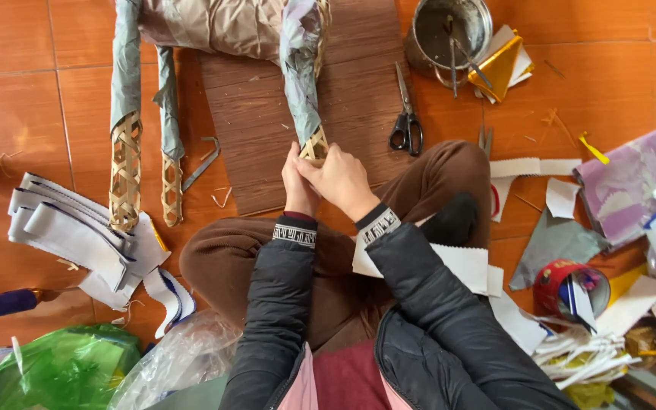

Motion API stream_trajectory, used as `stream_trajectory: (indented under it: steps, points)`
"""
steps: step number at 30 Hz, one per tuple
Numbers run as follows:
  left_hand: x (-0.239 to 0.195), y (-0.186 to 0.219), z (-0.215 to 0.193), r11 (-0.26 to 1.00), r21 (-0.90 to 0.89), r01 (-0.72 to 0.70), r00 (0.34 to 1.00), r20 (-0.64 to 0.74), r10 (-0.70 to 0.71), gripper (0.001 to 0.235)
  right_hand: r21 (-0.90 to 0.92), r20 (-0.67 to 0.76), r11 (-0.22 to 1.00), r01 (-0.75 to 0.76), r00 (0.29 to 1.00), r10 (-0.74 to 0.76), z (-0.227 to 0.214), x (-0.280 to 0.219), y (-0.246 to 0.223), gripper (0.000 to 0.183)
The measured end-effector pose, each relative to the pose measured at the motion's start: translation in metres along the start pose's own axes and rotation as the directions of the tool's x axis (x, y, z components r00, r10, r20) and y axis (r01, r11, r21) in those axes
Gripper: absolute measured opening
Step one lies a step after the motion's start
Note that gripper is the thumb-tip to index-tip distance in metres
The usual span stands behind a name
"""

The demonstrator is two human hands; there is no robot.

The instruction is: Decorating a giraffe sculpture by wrapping its frame with paper and colored tape.

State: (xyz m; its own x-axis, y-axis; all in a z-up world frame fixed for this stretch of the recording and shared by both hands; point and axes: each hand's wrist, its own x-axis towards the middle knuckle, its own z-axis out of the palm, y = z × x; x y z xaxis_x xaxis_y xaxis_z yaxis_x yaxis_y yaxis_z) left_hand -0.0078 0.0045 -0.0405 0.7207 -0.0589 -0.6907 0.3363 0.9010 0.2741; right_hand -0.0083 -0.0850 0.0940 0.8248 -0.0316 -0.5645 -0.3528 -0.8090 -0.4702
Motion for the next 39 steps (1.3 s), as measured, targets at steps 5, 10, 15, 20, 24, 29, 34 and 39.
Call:
stream_trajectory:
  steps: [5,10,15,20,24,29,34,39]
  points:
    - [-0.002,-0.006,0.000,1.000,-0.008,0.003,1.000,0.019,-0.002,0.044,0.023,0.013,0.997,-0.070,0.998,0.069,-0.013,-0.014,-0.019,0.089]
    - [0.005,-0.012,-0.007,1.000,0.020,0.012,0.999,0.042,-0.013,0.043,0.044,-0.023,0.994,-0.098,0.995,0.099,-0.012,-0.020,-0.026,0.085]
    - [0.012,-0.014,-0.010,1.000,0.022,-0.006,0.996,0.084,0.004,0.042,0.047,-0.026,0.993,-0.111,0.993,0.112,-0.012,-0.021,-0.027,0.079]
    - [0.020,-0.015,-0.015,1.000,0.024,-0.015,0.994,0.112,0.012,0.041,0.050,-0.016,0.992,-0.120,0.993,0.121,-0.013,-0.027,-0.030,0.078]
    - [0.027,-0.014,-0.019,0.999,0.020,-0.030,0.991,0.135,0.027,0.041,0.039,-0.017,0.993,-0.115,0.993,0.116,-0.011,-0.024,-0.028,0.076]
    - [0.037,-0.016,-0.023,0.999,0.017,-0.048,0.987,0.152,0.045,0.040,0.032,-0.032,0.996,-0.088,0.996,0.089,-0.003,-0.018,-0.023,0.077]
    - [0.045,-0.013,-0.035,0.998,0.030,-0.052,0.985,0.168,0.046,0.039,0.050,-0.018,0.995,-0.089,0.996,0.090,-0.015,-0.037,-0.032,0.075]
    - [0.030,0.000,-0.020,0.993,0.092,-0.067,0.996,0.063,0.062,0.048,0.104,0.079,0.994,0.030,0.996,-0.039,-0.035,-0.047,-0.029,0.092]
